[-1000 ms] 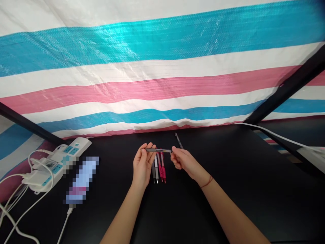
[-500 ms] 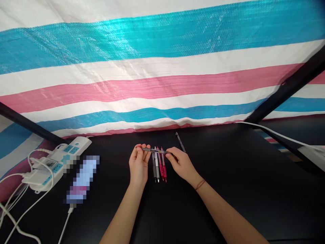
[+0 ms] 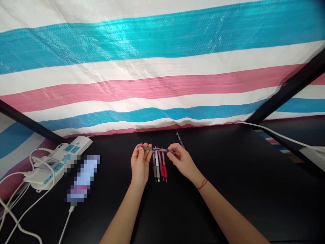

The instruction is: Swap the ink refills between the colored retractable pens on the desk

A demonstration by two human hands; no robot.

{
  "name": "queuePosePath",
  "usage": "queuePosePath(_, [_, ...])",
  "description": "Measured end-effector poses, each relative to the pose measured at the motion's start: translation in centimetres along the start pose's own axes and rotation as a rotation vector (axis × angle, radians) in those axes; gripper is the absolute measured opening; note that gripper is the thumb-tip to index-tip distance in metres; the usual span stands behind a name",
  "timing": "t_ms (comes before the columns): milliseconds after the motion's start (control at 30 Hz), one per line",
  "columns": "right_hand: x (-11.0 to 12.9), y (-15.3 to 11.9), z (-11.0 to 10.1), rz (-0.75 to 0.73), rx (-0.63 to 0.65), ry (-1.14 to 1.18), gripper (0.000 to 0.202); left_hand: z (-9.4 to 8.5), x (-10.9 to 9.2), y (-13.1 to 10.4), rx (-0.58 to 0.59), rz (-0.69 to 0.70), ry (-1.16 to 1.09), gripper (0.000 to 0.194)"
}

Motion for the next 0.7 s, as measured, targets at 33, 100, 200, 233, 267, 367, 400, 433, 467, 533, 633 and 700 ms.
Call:
queuePosePath(33, [-0.1,0.0,-0.2,0.011,-0.014,0.01,0.03,0.1,0.0,0.0,0.0,-0.002,-0.008,0.024])
queuePosePath(100, [-0.2,0.1,-0.3,0.046,-0.012,0.02,0.032,0.2,-0.1,-0.1,0.013,0.0,-0.015,0.025])
queuePosePath(200, [0.2,0.1,-0.6,0.032,0.004,0.001,0.035,0.4,0.0,-0.1,0.029,-0.007,-0.01,0.026])
queuePosePath(233, [0.5,0.1,-0.7,0.006,-0.007,0.006,0.032,0.4,0.1,-0.1,0.03,-0.012,-0.005,0.025])
queuePosePath(267, [0.8,0.1,-1.0,-0.022,-0.028,0.023,0.03,0.3,0.1,-0.1,0.032,-0.018,0.006,0.024])
queuePosePath(367, [0.9,0.2,-1.7,-0.063,-0.094,0.11,0.03,0.1,0.4,0.1,0.027,-0.045,0.051,0.02])
queuePosePath(400, [0.6,0.3,-1.9,-0.043,-0.113,0.129,0.033,0.0,0.5,0.1,0.02,-0.056,0.062,0.019])
queuePosePath(433, [0.1,0.4,-2.1,-0.004,-0.128,0.137,0.034,-0.1,0.6,0.2,0.013,-0.066,0.066,0.019])
queuePosePath(467, [-0.4,0.5,-2.1,0.05,-0.129,0.126,0.035,-0.2,0.7,0.2,0.009,-0.074,0.066,0.019])
queuePosePath(533, [-1.2,0.7,-1.9,0.138,-0.078,0.067,0.036,-0.1,0.8,0.2,0.016,-0.08,0.068,0.021])
queuePosePath(633, [-0.7,0.7,-1.6,0.111,-0.001,0.057,0.036,0.0,0.8,0.3,0.044,-0.066,0.103,0.023])
queuePosePath(700, [0.1,0.6,-1.8,0.051,-0.017,0.102,0.032,-0.1,0.7,0.3,0.054,-0.06,0.15,0.024])
Point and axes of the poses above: each hand's wrist, its own y-axis towards the middle knuckle, its own z-axis out of the palm, x = y × z, the point moved 8 cm from there along y, towards the middle knuckle, and after that the axes turned 8 degrees about z, right-handed, at the moved point
